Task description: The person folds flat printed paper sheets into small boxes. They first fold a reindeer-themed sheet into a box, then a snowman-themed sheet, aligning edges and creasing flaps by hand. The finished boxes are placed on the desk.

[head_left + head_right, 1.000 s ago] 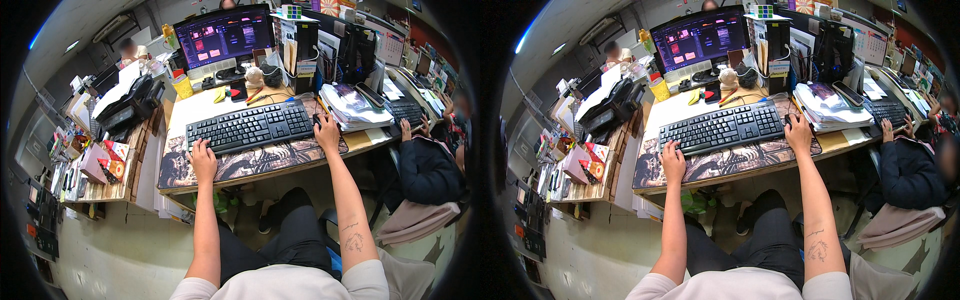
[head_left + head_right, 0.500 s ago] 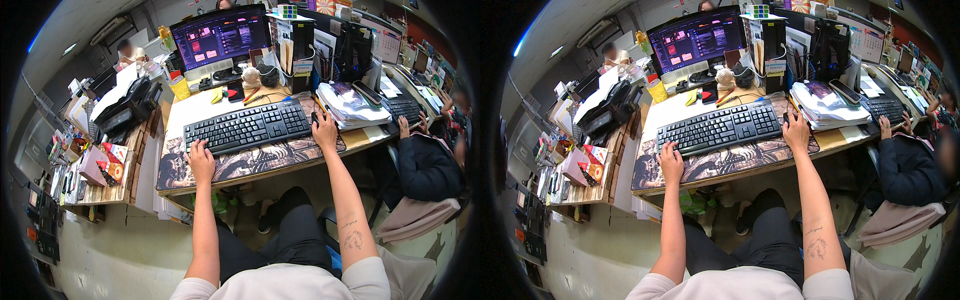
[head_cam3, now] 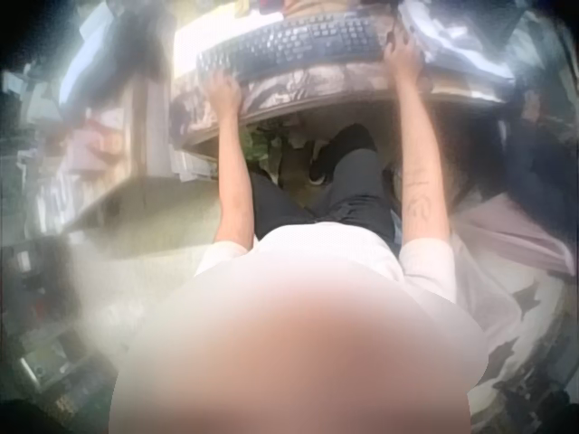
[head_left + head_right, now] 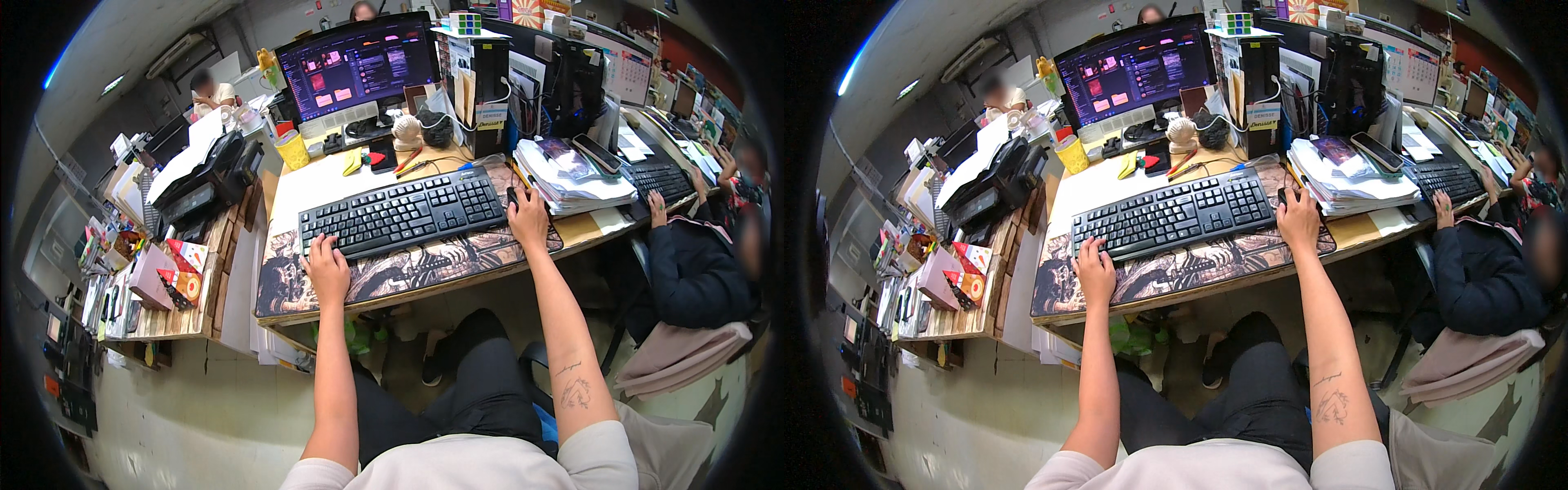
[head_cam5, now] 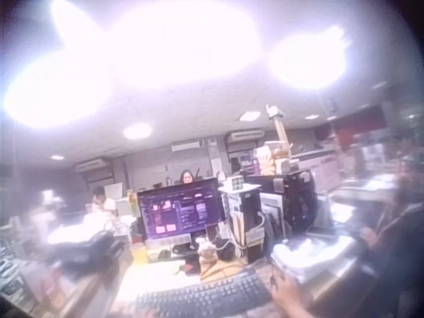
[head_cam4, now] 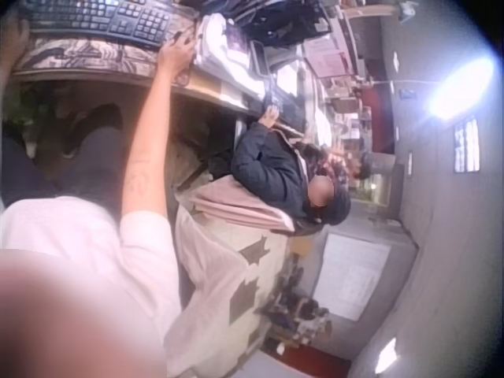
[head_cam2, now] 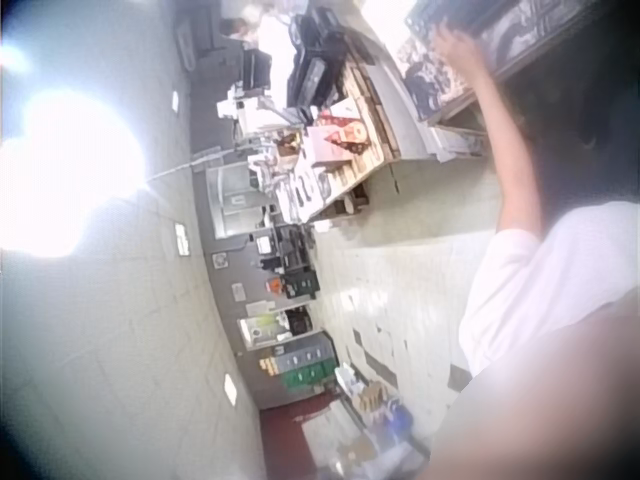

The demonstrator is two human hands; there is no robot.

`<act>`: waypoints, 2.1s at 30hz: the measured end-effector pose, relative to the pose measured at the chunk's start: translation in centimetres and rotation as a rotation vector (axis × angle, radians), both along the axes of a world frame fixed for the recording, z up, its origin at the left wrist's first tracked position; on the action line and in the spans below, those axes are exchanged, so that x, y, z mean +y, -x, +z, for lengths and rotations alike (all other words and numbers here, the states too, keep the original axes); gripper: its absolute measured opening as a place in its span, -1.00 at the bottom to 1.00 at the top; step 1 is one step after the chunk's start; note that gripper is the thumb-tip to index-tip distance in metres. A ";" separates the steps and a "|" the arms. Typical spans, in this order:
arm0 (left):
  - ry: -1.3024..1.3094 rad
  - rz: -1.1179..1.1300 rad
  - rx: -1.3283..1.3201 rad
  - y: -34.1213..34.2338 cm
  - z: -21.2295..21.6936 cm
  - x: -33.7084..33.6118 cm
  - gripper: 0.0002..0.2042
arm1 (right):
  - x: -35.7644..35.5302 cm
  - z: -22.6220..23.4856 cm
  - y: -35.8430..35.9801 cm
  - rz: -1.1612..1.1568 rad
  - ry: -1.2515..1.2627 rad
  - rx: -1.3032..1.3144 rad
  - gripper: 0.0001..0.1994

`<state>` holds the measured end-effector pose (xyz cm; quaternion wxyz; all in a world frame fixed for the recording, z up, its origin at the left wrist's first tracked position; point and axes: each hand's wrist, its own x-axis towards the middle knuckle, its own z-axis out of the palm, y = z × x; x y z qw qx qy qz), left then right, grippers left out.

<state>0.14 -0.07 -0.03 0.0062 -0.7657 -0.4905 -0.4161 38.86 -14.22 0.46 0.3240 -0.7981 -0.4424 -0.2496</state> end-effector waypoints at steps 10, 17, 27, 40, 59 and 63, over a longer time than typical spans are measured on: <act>0.009 -0.002 0.007 0.1 0.0 0.0 -0.77 | 0.0 0.0 -0.1 -0.003 0.008 -0.008 -0.67; 0.003 -0.003 0.000 0.1 -0.1 0.0 -0.77 | 0.0 0.1 0.0 -0.011 0.005 -0.027 -0.69; 0.026 -0.006 -0.016 0.0 0.0 -0.1 -0.76 | -0.1 0.2 0.2 -0.013 0.021 0.024 -0.68; 0.018 -0.001 -0.005 0.1 -0.1 0.1 -0.77 | 0.0 0.1 0.1 -0.011 0.018 -0.008 -0.66; -0.034 -0.048 -0.061 0.2 -0.3 0.3 -0.78 | -0.3 0.5 0.5 0.057 0.000 0.042 -0.73; -0.023 -0.056 -0.061 0.2 -0.3 0.3 -0.79 | -0.3 0.4 0.4 0.070 -0.015 0.035 -0.74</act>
